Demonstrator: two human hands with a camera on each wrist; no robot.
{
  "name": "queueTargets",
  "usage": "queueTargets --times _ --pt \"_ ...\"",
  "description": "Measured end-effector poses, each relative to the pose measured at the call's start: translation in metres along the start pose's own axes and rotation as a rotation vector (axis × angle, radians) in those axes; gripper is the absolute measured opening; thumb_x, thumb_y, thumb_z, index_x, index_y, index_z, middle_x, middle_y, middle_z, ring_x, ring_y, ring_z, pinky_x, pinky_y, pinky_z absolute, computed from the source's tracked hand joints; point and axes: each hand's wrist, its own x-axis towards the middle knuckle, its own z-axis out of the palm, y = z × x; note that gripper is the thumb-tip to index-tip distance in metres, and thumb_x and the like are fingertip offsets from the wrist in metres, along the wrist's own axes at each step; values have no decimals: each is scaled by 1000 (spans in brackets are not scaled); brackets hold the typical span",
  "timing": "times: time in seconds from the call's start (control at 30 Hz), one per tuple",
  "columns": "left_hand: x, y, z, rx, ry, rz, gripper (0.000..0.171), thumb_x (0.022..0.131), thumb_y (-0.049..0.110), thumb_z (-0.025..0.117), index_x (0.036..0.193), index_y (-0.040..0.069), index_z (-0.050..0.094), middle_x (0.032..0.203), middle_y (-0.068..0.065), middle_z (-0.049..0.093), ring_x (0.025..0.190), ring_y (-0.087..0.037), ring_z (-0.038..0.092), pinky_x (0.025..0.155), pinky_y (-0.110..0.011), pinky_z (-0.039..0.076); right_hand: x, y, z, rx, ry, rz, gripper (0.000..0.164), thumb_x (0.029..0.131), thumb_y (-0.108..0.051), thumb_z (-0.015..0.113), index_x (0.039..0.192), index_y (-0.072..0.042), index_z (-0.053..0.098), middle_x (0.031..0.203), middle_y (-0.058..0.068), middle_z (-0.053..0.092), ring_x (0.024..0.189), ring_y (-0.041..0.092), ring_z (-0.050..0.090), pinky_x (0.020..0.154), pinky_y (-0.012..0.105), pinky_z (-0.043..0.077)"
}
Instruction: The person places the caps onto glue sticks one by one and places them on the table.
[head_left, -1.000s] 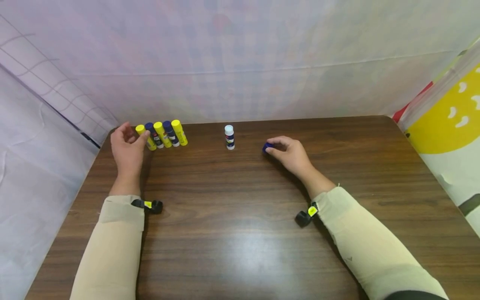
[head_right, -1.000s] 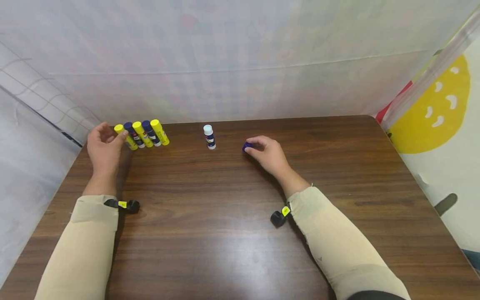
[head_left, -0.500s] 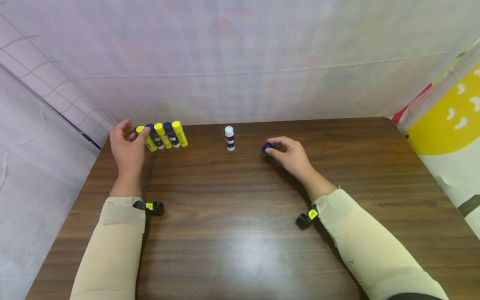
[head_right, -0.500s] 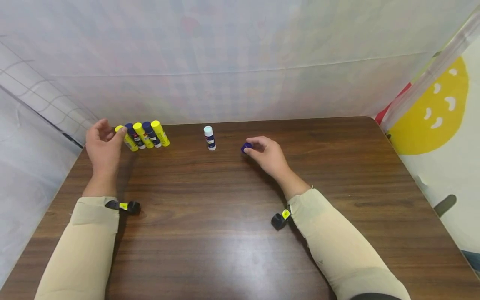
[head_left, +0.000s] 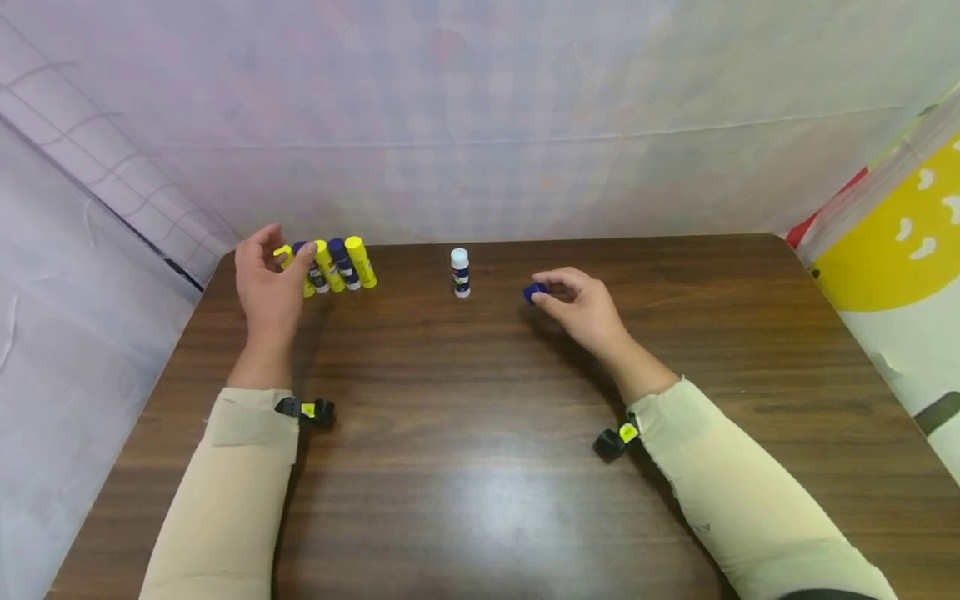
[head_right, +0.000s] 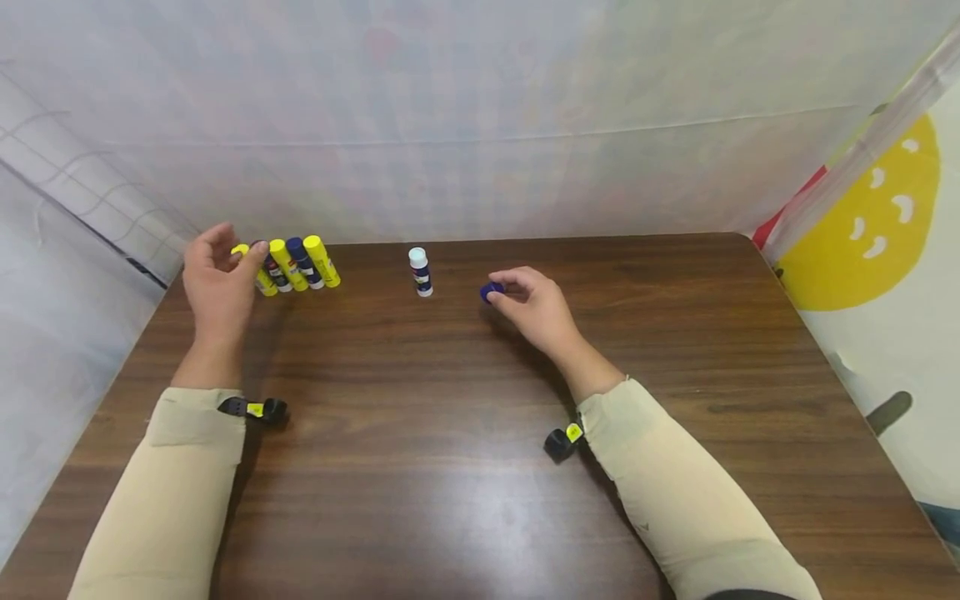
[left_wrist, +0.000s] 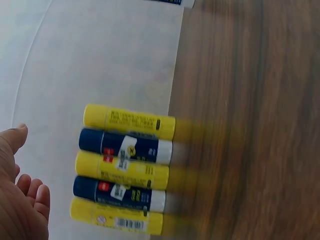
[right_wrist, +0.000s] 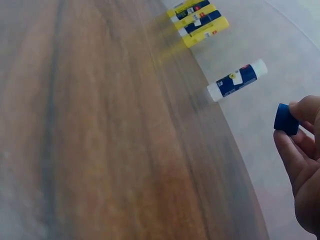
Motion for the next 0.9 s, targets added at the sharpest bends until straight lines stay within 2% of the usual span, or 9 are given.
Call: queueTargets --times 0.3,0.7,0.9 --pt "-5 11 20 -17 -63 53 50 94 21 79 137 5 60 131 -6 54 121 -12 52 109 -27 46 -2 -12 0 36 -12 -23 31 94 -10 77 121 4 72 118 18 71 102 8 67 89 16 57" --pt "-7 21 44 -68 -122 114 50 93 17 80 137 1 60 132 -12 54 124 -17 54 108 -28 49 -5 -26 0 68 -11 -17 28 94 -6 77 120 3 72 115 20 71 95 5 68 86 16 58" --pt "-11 22 55 -103 -161 108 52 93 19 79 138 0 59 133 -12 55 125 -19 55 108 -28 48 -7 -35 1 102 -9 -31 27 93 -3 76 119 5 71 114 23 71 93 2 69 85 17 58"
